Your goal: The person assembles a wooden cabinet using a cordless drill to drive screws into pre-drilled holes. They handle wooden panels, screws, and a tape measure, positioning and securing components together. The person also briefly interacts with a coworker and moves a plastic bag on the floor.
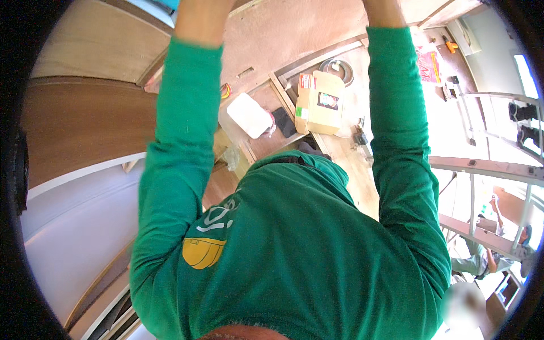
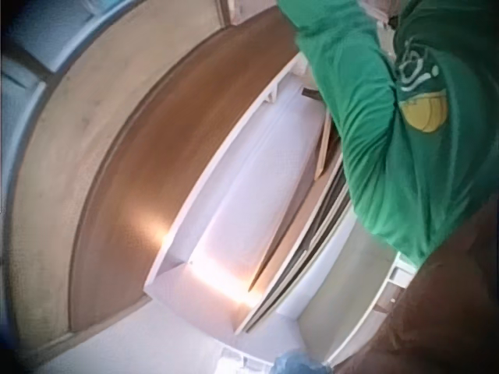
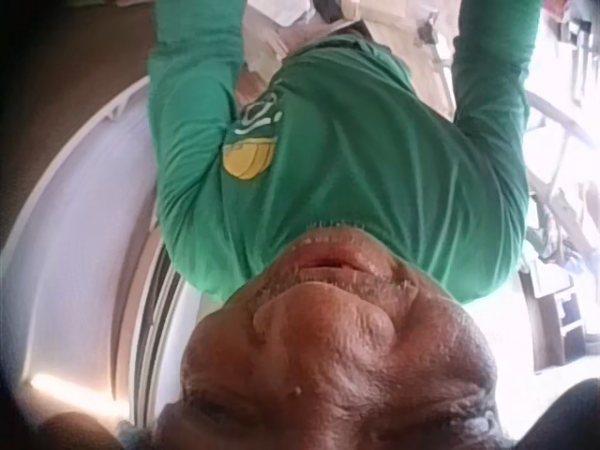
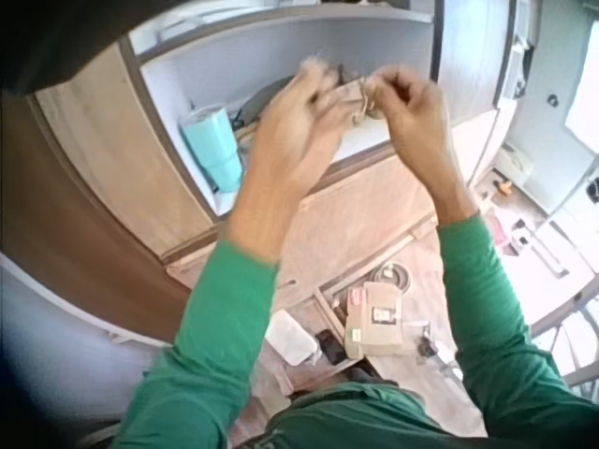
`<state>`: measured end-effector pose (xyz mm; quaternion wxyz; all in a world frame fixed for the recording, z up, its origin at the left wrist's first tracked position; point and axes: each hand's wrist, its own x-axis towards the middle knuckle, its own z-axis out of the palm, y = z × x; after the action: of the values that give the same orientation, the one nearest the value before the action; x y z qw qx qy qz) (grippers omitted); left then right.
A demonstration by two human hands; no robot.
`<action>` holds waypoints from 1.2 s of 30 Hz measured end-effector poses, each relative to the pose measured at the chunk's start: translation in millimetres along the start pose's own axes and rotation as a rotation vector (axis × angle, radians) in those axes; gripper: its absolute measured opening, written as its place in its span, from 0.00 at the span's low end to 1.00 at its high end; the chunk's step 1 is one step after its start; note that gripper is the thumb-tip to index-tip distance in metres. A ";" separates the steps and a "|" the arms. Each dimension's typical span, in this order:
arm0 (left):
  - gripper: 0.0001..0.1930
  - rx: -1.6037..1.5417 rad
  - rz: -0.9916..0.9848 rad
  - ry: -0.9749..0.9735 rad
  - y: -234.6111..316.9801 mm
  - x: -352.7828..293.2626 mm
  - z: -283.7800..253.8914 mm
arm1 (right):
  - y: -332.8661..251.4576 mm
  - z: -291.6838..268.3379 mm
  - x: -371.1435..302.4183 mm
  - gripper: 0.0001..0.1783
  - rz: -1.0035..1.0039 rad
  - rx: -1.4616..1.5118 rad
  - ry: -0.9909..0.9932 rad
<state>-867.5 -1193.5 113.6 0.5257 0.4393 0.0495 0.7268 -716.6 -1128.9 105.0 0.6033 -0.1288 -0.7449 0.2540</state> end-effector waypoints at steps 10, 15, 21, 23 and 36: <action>0.09 0.487 0.049 0.650 115.7 -303.5 -86.5 | -33.8 135.2 -101.2 0.09 -0.056 0.013 -0.552; 0.07 0.153 0.302 0.806 138.1 -369.3 -139.0 | -50.7 242.3 -145.7 0.09 -0.127 0.033 -0.675; 0.06 0.305 0.174 0.987 128.0 -367.8 -149.8 | -23.8 288.7 -165.8 0.09 0.057 0.071 -0.628; 0.06 0.339 0.137 0.974 127.2 -361.7 -151.3 | -31.4 292.0 -167.2 0.09 0.106 0.075 -0.655; 0.10 0.771 -0.001 1.005 101.8 -330.5 -190.8 | -23.9 282.0 -163.7 0.10 0.031 0.092 -0.899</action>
<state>-1052.4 -1431.1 -142.1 0.2423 0.2022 0.5488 0.7741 -946.8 -1293.4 -59.0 0.2211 0.0099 -0.9189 0.3266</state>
